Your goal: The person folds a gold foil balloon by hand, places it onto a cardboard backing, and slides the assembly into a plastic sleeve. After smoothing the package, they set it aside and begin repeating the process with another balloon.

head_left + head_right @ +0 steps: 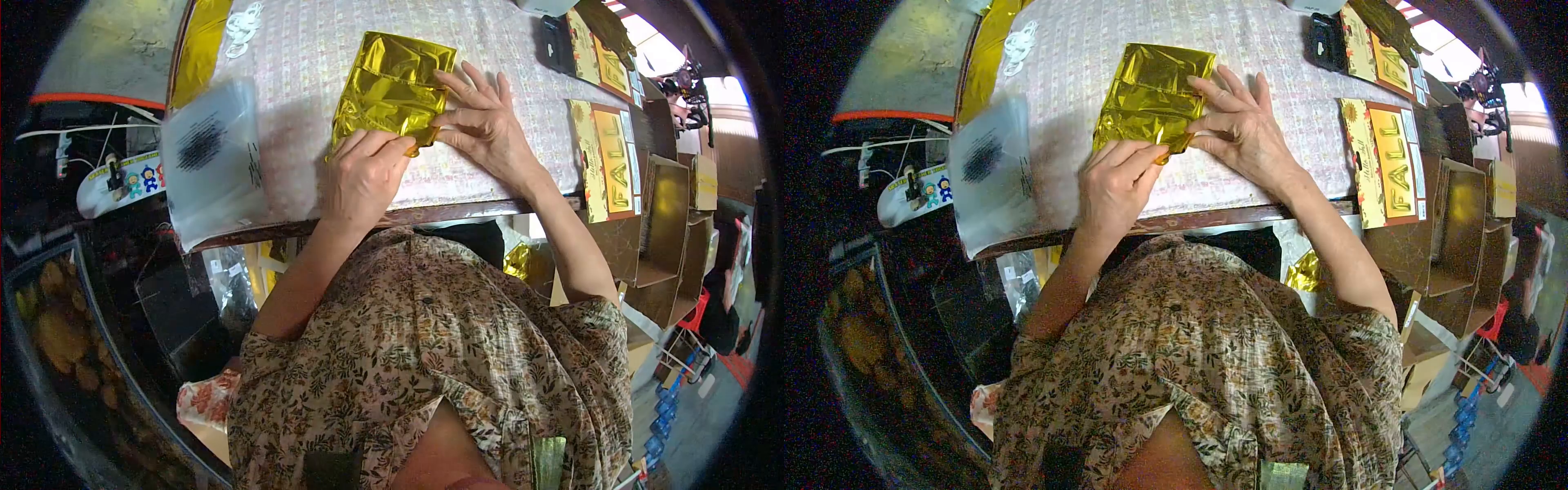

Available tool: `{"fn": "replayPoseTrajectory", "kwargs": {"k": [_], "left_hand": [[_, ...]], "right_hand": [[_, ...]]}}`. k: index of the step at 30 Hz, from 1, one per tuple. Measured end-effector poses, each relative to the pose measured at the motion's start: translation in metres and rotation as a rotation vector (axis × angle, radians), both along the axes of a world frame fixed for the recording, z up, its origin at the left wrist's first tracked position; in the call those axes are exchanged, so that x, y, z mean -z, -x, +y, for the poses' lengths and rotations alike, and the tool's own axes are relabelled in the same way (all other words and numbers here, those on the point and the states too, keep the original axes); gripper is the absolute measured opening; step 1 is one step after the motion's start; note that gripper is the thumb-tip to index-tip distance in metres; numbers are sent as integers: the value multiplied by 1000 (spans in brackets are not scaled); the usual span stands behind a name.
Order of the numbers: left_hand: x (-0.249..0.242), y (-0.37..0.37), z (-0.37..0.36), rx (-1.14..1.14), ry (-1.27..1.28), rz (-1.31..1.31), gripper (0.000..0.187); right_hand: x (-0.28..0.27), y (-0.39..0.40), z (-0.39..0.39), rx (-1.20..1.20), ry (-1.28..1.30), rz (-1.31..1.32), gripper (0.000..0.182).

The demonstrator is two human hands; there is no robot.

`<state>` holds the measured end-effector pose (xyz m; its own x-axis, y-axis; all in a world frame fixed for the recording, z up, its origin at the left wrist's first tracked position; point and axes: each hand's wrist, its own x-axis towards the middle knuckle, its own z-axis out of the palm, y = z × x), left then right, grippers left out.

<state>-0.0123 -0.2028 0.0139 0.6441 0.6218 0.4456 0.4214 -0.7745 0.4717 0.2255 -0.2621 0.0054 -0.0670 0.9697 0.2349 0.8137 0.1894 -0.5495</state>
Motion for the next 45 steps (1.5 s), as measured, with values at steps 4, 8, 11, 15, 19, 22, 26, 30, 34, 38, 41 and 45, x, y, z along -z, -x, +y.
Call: {"fn": "replayPoseTrajectory", "kwargs": {"k": [4,8,11,15,19,22,26,30,34,38,41,45], "left_hand": [[-1,0,6,7,89,-72,16],[-7,-1,15,-78,279,-90,12],[-9,0,28,-134,379,3,15],[11,-5,45,-204,696,-38,19],[12,-6,55,-230,668,87,24],[16,-6,63,-215,666,123,28],[11,-5,64,-209,588,175,31],[0,-8,64,-215,632,196,32],[-13,4,48,-151,561,88,36],[-19,23,21,-190,324,-23,41],[3,44,21,-218,569,-181,38],[-9,49,29,-420,620,-22,32]], "right_hand": [[6,1,3,50,53,101,20],[8,4,8,84,58,142,18],[8,8,12,96,64,130,18],[10,18,17,135,40,75,18],[12,27,17,171,-6,22,19],[6,34,13,258,-87,-94,17],[-3,40,0,111,-235,-232,23],[4,41,-2,-34,-209,-235,38],[9,39,1,-41,-192,-176,34],[1,40,-1,-2,-188,-254,33],[2,40,0,8,-196,-270,32],[3,38,0,16,-191,-249,30]]}}
